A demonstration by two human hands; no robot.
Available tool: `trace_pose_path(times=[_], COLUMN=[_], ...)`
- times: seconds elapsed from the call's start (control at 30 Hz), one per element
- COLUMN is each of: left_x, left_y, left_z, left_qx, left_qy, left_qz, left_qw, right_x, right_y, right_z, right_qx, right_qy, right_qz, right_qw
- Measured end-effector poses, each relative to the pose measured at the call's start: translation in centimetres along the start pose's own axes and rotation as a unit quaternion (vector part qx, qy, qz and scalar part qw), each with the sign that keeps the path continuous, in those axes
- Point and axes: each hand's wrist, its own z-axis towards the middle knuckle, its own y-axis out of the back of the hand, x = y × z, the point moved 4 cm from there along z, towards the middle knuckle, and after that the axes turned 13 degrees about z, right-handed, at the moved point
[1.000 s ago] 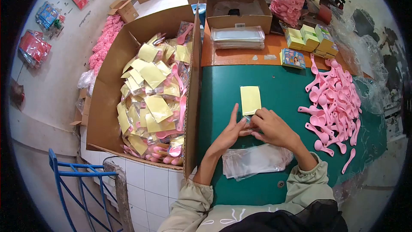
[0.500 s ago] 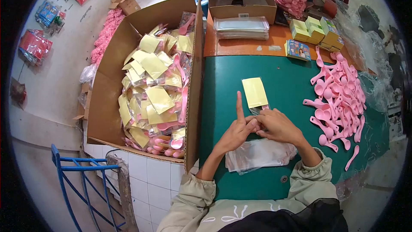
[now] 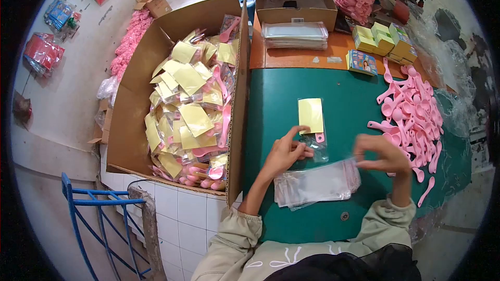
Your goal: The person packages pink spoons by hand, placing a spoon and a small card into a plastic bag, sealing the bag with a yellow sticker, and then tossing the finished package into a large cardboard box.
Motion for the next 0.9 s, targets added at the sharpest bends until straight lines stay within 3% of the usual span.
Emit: trace_pose_path(times=[0.03,0.07,0.1,0.13,0.17,0.23,0.3,0.4,0.47,0.5,0.53,0.57,0.63,0.73,0.83,0.9], left_x=[0.2,0.5,0.7,0.8,0.9,1.0,0.5,1.1,1.1,0.8,0.4,0.2,0.7,0.4,-0.1,-0.7], left_y=[-0.2,-0.2,-0.2,-0.2,-0.2,-0.5,-0.4,-0.4,-0.7,-0.9,-1.0,-1.1,-1.2,-0.5,0.0,-0.3], left_z=[-0.1,-0.1,0.0,0.2,0.4,0.7,0.7,1.4,1.3,1.1,0.9,0.7,0.6,0.2,0.1,0.3], left_qx=[0.027,0.032,0.036,0.038,0.038,0.036,0.055,0.079,0.114,0.114,0.114,0.111,0.12,0.12,0.081,0.036], left_qy=[0.003,0.005,0.004,0.003,0.002,0.001,0.021,0.024,0.012,0.015,0.018,0.02,0.003,-0.004,-0.027,-0.055], left_qz=[-0.007,0.002,0.011,0.02,0.02,0.016,-0.002,-0.095,-0.17,-0.182,-0.191,-0.2,-0.231,-0.277,-0.207,-0.051], left_qw=[1.0,0.999,0.999,0.999,0.999,0.999,0.998,0.992,0.979,0.977,0.975,0.973,0.965,0.953,0.975,0.997], right_x=[1.1,1.3,-0.3,1.3,0.9,-1.1,-2.0,-5.4,-0.6,-2.8,-2.7,-2.8,-3.1,-5.2,-6.1,-6.5], right_y=[2.4,5.0,8.9,11.7,14.5,20.2,19.0,16.9,8.8,6.6,3.2,0.6,-2.8,-3.2,-2.4,-2.3], right_z=[-3.0,-8.0,-13.8,-17.7,-23.0,-31.1,-31.9,-32.3,-15.2,-11.7,-6.9,-3.2,1.5,4.0,3.7,3.3], right_qx=[-0.008,-0.124,-0.133,-0.17,-0.304,-0.563,-0.51,-0.383,-0.378,-0.343,-0.271,-0.196,-0.147,-0.142,-0.194,-0.2], right_qy=[0.007,-0.108,-0.091,-0.102,0.004,-0.161,-0.214,-0.269,-0.163,-0.1,0.037,-0.033,0.005,0.091,0.132,0.089], right_qz=[-0.04,0.052,-0.004,0.02,-0.02,-0.011,-0.232,-0.535,-0.362,-0.19,-0.216,-0.158,-0.273,-0.246,-0.157,-0.096], right_qw=[0.999,0.985,0.987,0.98,0.952,0.811,0.8,0.703,0.837,0.914,0.937,0.967,0.951,0.954,0.959,0.971])
